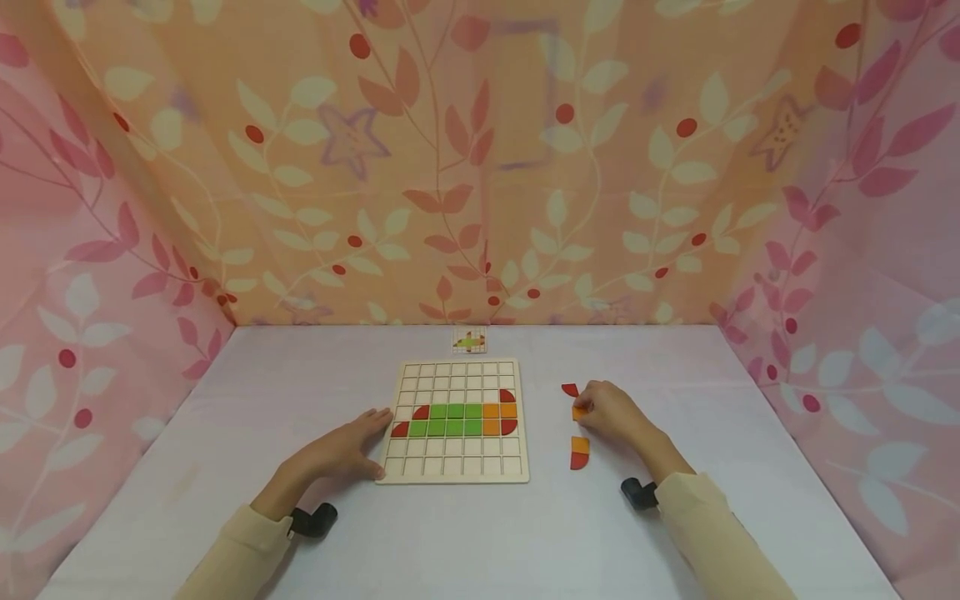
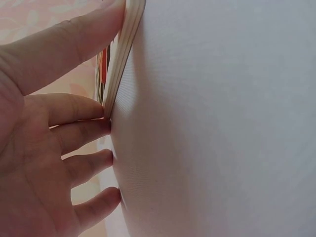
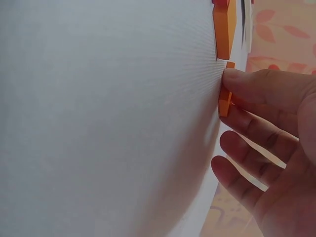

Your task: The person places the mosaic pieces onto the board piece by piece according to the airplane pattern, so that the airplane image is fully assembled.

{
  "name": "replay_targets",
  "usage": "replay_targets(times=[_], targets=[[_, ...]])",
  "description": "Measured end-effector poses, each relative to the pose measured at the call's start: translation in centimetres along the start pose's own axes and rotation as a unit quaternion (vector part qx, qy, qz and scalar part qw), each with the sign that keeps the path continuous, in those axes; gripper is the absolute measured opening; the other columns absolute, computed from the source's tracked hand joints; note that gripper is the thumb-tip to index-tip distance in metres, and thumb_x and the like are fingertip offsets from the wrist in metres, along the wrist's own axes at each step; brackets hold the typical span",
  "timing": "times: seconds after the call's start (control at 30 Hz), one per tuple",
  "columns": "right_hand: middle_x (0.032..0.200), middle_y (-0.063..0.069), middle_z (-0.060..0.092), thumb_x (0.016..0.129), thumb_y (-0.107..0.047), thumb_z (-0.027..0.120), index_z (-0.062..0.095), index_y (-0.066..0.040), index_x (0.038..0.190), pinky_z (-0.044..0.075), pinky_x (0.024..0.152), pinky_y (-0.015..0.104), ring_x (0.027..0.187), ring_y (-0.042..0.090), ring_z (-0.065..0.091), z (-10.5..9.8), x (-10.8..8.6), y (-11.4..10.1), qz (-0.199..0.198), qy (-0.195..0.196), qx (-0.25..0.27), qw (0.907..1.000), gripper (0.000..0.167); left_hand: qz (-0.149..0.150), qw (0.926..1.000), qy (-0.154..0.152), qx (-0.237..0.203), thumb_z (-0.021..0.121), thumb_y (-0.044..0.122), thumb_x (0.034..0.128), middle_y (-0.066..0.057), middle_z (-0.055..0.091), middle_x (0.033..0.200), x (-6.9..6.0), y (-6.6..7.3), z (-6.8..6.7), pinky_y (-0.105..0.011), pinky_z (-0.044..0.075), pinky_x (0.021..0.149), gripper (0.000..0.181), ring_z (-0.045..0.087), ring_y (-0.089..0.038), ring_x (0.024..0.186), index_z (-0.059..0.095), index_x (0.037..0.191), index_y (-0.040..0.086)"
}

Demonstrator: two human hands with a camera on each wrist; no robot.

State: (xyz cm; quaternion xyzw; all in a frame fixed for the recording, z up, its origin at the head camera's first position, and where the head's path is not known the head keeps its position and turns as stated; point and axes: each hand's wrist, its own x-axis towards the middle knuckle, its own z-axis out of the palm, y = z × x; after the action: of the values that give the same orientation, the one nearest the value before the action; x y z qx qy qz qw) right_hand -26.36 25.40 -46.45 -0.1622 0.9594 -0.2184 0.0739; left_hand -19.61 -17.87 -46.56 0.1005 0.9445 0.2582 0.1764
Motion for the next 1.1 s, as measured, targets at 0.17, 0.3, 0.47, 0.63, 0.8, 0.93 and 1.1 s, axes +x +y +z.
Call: replay_targets(times=[0.17,0.3,0.47,0.63,0.8,0.93,1.1], targets=[[0.089,0.005,0.064,0.079,-0.007,0.074,0.075,-0.001,0.100,0.051,0.078,0.036,0.081,0.019,0.055,0.19,0.02,0.06,0.001,-0.003,-0.004,1.0000,0.021,-0.003,1.0000,-0.002,0.002,0.086,0.019,0.0698,-0.009,0.031,0.160,0.01,-0.14,0.17,-0.058,0.023,0.118,0.095,0.018,-0.033,0.151,0.037,0.150,0.006],[0.090,0.005,0.064,0.080,-0.008,0.074,0.075,-0.001,0.101,0.053,0.079,0.038,0.082,0.020,0.055,0.35,0.06,0.05,0.014,-0.005,-0.002,0.9999,0.022,-0.004,1.0000,-0.001,0.001,0.086,0.019,0.0699,-0.008,0.030,0.160,0.07,-0.26,0.21,-0.058,0.023,0.118,0.096,0.018,-0.033,0.151,0.036,0.150,0.007],[0.091,0.006,0.065,0.080,-0.008,0.074,0.075,-0.001,0.101,0.052,0.077,0.035,0.081,0.019,0.053,0.30,0.09,-0.17,0.027,-0.004,-0.005,0.9996,0.022,-0.005,1.0000,-0.004,-0.002,0.086,0.019,0.0710,-0.008,0.029,0.161,0.09,-0.19,0.04,-0.057,0.022,0.118,0.096,0.017,-0.033,0.152,0.035,0.151,0.008],[0.092,0.006,0.066,0.080,-0.008,0.074,0.075,-0.001,0.101,0.052,0.076,0.035,0.080,0.019,0.053,0.16,0.10,-0.17,0.023,-0.004,-0.011,0.9997,0.022,0.000,1.0000,-0.004,-0.001,0.085,0.018,0.0720,-0.008,0.029,0.161,0.08,-0.21,-0.06,-0.057,0.022,0.119,0.094,0.017,-0.033,0.151,0.035,0.151,0.008],[0.090,0.007,0.066,0.080,-0.008,0.075,0.075,0.000,0.100,0.054,0.080,0.040,0.081,0.021,0.056,0.14,0.24,-0.01,0.003,-0.003,-0.024,0.9997,0.022,-0.002,1.0000,-0.004,0.002,0.085,0.018,0.0715,-0.008,0.029,0.161,-0.01,-0.09,-0.19,-0.057,0.021,0.119,0.095,0.017,-0.033,0.152,0.035,0.151,0.008],[0.089,0.006,0.066,0.079,-0.008,0.075,0.075,0.000,0.100,0.054,0.081,0.041,0.082,0.021,0.057,0.06,0.33,-0.01,-0.008,-0.004,-0.034,0.9994,0.022,-0.003,1.0000,-0.002,-0.001,0.085,0.018,0.0710,-0.008,0.029,0.161,0.05,-0.02,-0.18,-0.057,0.021,0.119,0.095,0.017,-0.033,0.152,0.035,0.151,0.008],[0.086,0.004,0.065,0.079,-0.008,0.075,0.076,-0.001,0.098,0.053,0.079,0.038,0.080,0.019,0.056,-0.22,0.32,-0.22,-0.022,-0.002,-0.031,0.9993,0.020,-0.004,1.0000,0.001,-0.007,0.086,0.018,0.0701,-0.007,0.030,0.161,0.21,-0.08,0.09,-0.057,0.021,0.119,0.096,0.017,-0.032,0.152,0.036,0.151,0.008]])
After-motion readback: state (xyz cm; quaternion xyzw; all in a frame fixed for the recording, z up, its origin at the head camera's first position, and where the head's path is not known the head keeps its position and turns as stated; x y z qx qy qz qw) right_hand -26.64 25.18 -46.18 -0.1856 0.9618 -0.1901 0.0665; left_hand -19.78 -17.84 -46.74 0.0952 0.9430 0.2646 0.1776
